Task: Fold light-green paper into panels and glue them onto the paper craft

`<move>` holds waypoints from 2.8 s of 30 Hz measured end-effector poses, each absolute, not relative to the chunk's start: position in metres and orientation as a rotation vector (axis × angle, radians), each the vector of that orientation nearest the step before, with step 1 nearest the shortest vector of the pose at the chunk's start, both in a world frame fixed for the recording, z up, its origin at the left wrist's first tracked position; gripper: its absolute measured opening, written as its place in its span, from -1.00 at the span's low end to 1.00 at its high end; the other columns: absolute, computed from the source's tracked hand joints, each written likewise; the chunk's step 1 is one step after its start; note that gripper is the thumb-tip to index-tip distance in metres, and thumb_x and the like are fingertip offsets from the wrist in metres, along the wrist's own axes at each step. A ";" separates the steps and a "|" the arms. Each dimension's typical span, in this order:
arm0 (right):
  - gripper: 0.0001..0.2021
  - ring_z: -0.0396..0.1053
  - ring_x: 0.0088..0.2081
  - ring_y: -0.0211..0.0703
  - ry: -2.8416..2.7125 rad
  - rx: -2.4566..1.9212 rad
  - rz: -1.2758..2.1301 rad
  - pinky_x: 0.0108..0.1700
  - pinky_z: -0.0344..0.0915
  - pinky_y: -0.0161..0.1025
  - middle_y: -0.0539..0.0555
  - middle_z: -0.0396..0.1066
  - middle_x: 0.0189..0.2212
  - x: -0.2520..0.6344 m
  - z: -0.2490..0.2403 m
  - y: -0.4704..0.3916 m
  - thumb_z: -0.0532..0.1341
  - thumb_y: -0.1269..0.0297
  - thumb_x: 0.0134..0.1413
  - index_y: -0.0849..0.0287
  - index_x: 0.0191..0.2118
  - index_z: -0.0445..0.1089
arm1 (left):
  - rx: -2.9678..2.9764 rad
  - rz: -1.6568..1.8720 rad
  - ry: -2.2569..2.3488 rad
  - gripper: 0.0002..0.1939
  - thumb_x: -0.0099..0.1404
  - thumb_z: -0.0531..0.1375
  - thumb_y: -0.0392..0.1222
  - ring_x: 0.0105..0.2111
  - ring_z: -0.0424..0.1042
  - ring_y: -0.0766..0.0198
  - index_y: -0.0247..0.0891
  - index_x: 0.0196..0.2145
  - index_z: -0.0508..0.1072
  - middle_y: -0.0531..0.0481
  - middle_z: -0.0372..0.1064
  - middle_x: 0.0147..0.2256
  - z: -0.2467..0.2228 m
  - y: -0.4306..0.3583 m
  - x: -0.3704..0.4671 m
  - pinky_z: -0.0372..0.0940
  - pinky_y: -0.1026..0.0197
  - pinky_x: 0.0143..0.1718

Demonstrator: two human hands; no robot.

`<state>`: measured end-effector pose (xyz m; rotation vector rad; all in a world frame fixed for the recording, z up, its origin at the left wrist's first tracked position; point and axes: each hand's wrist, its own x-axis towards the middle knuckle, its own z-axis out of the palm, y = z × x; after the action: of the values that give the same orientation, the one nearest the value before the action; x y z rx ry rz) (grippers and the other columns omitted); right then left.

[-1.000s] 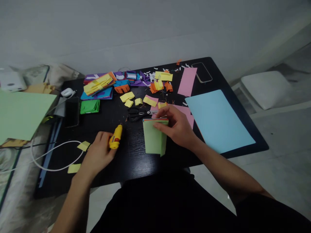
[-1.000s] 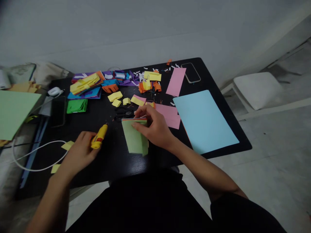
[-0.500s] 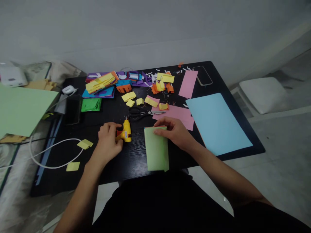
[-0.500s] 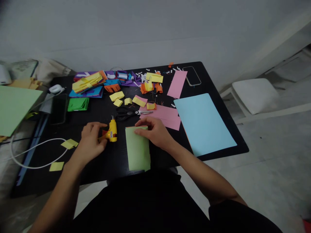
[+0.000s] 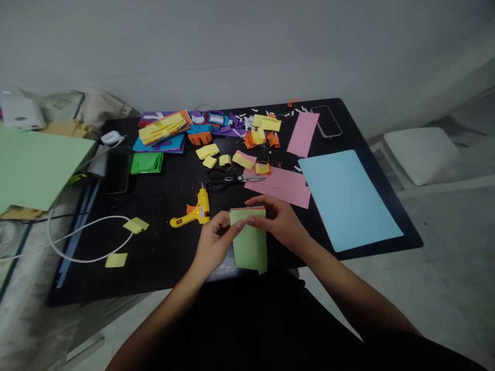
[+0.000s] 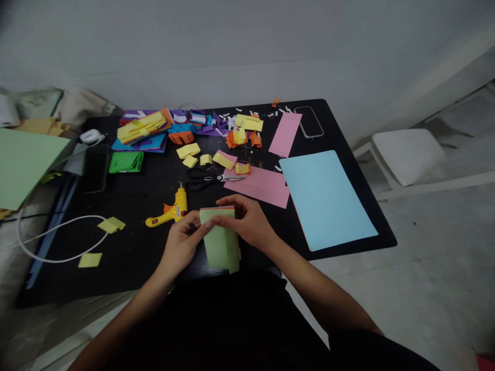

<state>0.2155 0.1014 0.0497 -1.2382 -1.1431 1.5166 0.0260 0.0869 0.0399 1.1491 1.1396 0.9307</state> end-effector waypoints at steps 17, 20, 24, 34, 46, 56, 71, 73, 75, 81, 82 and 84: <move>-0.69 0.57 -0.20 -0.08 -1.035 -1.339 1.234 -0.14 0.51 -0.13 0.12 0.63 -0.13 0.188 0.029 0.068 0.28 -0.02 0.33 0.09 -0.03 0.52 | 1.092 1.043 1.237 -0.58 0.41 0.23 0.24 -0.35 0.39 0.28 -0.21 -0.19 0.45 0.04 0.44 -0.33 0.027 0.072 0.047 0.32 0.26 -0.31; -0.57 0.57 -0.02 -0.03 -0.978 -1.301 1.198 0.05 0.50 -0.04 0.18 0.58 0.06 0.175 0.019 0.061 0.16 -0.06 0.43 0.06 0.22 0.36 | 1.108 1.077 1.281 -0.60 0.47 0.16 0.23 -0.30 0.41 0.25 -0.20 -0.17 0.43 0.03 0.44 -0.30 0.022 0.066 0.053 0.35 0.23 -0.24; -0.56 0.50 0.18 0.01 -1.057 -1.292 1.231 0.28 0.37 0.06 0.19 0.54 0.17 0.172 0.016 0.060 0.05 -0.08 0.50 0.06 0.24 0.37 | 1.114 1.090 1.294 -0.61 0.50 0.13 0.22 -0.30 0.41 0.25 -0.19 -0.14 0.43 0.02 0.45 -0.28 0.017 0.062 0.055 0.36 0.21 -0.22; -0.59 0.50 -0.22 -0.10 -1.151 -1.382 1.164 -0.09 0.44 -0.13 0.09 0.58 -0.24 0.178 0.017 0.064 0.04 -0.08 0.49 0.08 -0.19 0.48 | 1.017 1.051 1.279 -0.52 0.35 0.28 0.30 -0.35 0.35 0.27 -0.24 -0.21 0.52 0.03 0.42 -0.35 0.018 0.070 0.054 0.31 0.24 -0.27; -0.65 0.53 -0.05 -0.06 -1.170 -1.318 1.181 0.05 0.41 -0.10 0.12 0.59 -0.10 0.182 0.017 0.066 0.09 -0.06 0.47 0.08 -0.04 0.47 | 1.000 0.986 1.216 -0.55 0.39 0.25 0.25 -0.33 0.40 0.27 -0.24 -0.14 0.54 0.01 0.48 -0.31 0.017 0.075 0.050 0.32 0.24 -0.26; -0.56 0.50 -0.25 -0.08 -1.190 -1.295 1.302 -0.17 0.45 -0.15 0.08 0.57 -0.24 0.189 0.029 0.066 0.06 -0.17 0.46 0.07 -0.07 0.50 | 1.014 0.983 1.199 -0.50 0.40 0.22 0.32 -0.32 0.42 0.25 -0.23 -0.17 0.52 0.00 0.50 -0.31 0.022 0.078 0.048 0.36 0.21 -0.22; -0.53 0.41 -0.38 -0.15 -1.169 -1.233 1.487 -0.30 0.39 -0.23 -0.01 0.50 -0.43 0.209 0.036 0.066 0.23 -0.21 0.31 0.09 -0.19 0.67 | 0.848 0.950 1.036 -0.59 0.32 0.37 0.16 -0.34 0.51 0.27 -0.23 -0.10 0.53 -0.03 0.58 -0.25 0.014 0.077 0.037 0.39 0.26 -0.29; -0.54 0.41 -0.40 -0.16 -1.182 -1.246 1.478 -0.31 0.39 -0.24 -0.01 0.51 -0.43 0.209 0.035 0.065 0.21 -0.19 0.34 0.09 -0.19 0.66 | 0.860 0.962 1.056 -0.58 0.31 0.38 0.17 -0.34 0.52 0.26 -0.23 -0.11 0.53 -0.04 0.59 -0.25 0.016 0.078 0.037 0.41 0.24 -0.28; -0.56 0.45 -0.37 -0.14 -1.191 -1.263 1.464 -0.31 0.41 -0.22 0.00 0.54 -0.41 0.209 0.034 0.065 0.20 -0.16 0.36 0.08 -0.17 0.66 | 0.880 0.978 1.090 -0.59 0.30 0.39 0.16 -0.34 0.52 0.24 -0.22 -0.12 0.54 -0.04 0.58 -0.27 0.017 0.079 0.038 0.42 0.23 -0.27; -0.59 0.56 0.05 -0.01 -1.123 -1.270 1.348 0.08 0.52 -0.05 0.12 0.59 0.06 0.204 0.032 0.057 0.38 0.02 0.22 0.00 0.14 0.51 | 0.769 1.052 1.155 -0.58 0.29 0.40 0.14 -0.29 0.57 0.20 -0.22 -0.08 0.54 -0.04 0.60 -0.24 0.015 0.082 0.042 0.44 0.19 -0.22; -0.51 0.57 0.03 0.00 -1.137 -1.301 1.333 0.05 0.54 -0.04 0.14 0.57 0.09 0.203 0.032 0.054 0.44 0.07 0.15 0.01 0.17 0.47 | 0.723 1.076 1.156 -0.57 0.27 0.41 0.14 -0.28 0.58 0.19 -0.22 -0.09 0.53 -0.04 0.61 -0.23 0.014 0.082 0.043 0.45 0.17 -0.20; -0.48 0.60 -0.07 -0.03 -1.178 -1.376 1.311 -0.08 0.57 -0.08 0.15 0.60 0.03 0.202 0.031 0.051 0.50 0.15 0.06 0.04 0.14 0.46 | 0.636 1.099 1.145 -0.54 0.23 0.43 0.15 -0.29 0.59 0.16 -0.23 -0.10 0.52 -0.05 0.60 -0.24 0.014 0.082 0.045 0.47 0.13 -0.20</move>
<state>0.2022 0.0507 0.0310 -1.3757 -1.1776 1.3110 0.0449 0.0822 0.0141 0.6359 1.1452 1.0991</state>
